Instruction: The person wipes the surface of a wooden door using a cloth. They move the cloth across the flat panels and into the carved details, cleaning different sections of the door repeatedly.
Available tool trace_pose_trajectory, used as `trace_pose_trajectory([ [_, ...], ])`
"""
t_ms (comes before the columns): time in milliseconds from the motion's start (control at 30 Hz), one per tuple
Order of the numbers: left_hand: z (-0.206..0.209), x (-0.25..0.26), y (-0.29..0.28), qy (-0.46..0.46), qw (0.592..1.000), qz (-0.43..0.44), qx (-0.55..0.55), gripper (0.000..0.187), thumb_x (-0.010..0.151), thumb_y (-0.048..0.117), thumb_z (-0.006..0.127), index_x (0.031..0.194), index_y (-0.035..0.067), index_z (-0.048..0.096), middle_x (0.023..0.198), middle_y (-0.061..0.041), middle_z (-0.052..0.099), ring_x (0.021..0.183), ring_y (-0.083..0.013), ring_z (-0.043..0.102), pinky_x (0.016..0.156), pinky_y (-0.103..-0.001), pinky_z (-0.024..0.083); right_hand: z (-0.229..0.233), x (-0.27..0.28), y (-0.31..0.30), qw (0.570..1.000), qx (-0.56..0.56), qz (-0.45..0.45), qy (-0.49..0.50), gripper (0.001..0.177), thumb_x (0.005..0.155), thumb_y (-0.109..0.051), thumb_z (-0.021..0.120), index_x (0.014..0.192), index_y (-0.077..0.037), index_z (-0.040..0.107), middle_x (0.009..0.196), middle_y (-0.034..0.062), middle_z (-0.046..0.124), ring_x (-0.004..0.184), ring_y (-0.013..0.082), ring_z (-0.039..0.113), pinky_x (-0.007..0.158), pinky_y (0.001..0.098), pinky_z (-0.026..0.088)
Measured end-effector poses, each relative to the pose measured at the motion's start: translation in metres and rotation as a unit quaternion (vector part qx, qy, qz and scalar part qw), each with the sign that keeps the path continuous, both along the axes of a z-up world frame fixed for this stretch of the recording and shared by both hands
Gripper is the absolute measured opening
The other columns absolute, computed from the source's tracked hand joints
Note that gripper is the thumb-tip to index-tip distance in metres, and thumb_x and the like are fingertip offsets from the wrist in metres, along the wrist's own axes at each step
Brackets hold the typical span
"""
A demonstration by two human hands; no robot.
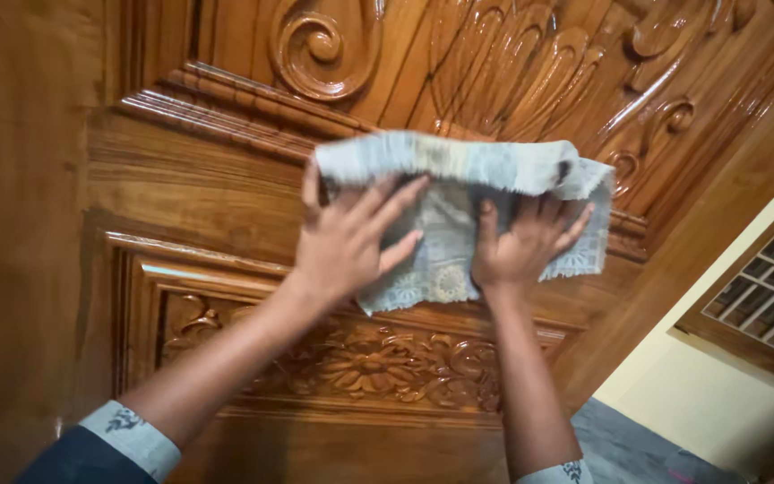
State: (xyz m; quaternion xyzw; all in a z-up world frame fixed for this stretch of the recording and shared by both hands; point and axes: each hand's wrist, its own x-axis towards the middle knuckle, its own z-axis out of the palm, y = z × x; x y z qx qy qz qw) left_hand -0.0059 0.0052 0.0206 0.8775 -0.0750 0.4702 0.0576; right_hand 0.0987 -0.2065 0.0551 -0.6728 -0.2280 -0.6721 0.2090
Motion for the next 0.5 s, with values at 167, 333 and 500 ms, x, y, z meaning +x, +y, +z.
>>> trace_pose_trajectory([
  [167, 0.037, -0.013, 0.021, -0.146, 0.989, -0.032, 0.011, 0.079, 0.105, 0.074, 0.034, 0.171, 0.031, 0.026, 0.179, -0.009, 0.019, 0.164, -0.0257, 0.011, 0.122, -0.07, -0.004, -0.009, 0.017, -0.026, 0.996, 0.022, -0.07, 0.057, 0.08, 0.102, -0.073, 0.028, 0.159, -0.019, 0.042, 0.175, 0.0113, 0.02, 0.164, 0.031, 0.009, 0.132, 0.0575, -0.004],
  [333, 0.047, -0.013, 0.028, -0.248, 0.958, 0.087, 0.113, 0.079, 0.112, 0.078, 0.04, 0.17, 0.025, 0.034, 0.178, -0.013, 0.023, 0.164, -0.0314, 0.013, 0.128, -0.061, -0.001, -0.015, 0.04, -0.05, 0.998, 0.037, -0.05, 0.005, 0.091, 0.107, -0.073, 0.028, 0.164, -0.002, 0.036, 0.174, 0.0221, 0.018, 0.162, 0.0411, 0.004, 0.131, 0.0617, -0.003],
  [500, 0.042, -0.008, 0.028, -0.304, 0.942, 0.086, 0.115, 0.075, 0.114, 0.075, 0.042, 0.168, 0.024, 0.039, 0.175, -0.012, 0.025, 0.163, -0.0319, 0.014, 0.129, -0.059, 0.001, -0.021, 0.042, -0.066, 0.995, 0.054, -0.063, 0.062, 0.083, 0.104, -0.07, 0.03, 0.147, 0.0, 0.046, 0.173, 0.0268, 0.018, 0.163, 0.044, 0.007, 0.133, 0.0625, 0.001],
])
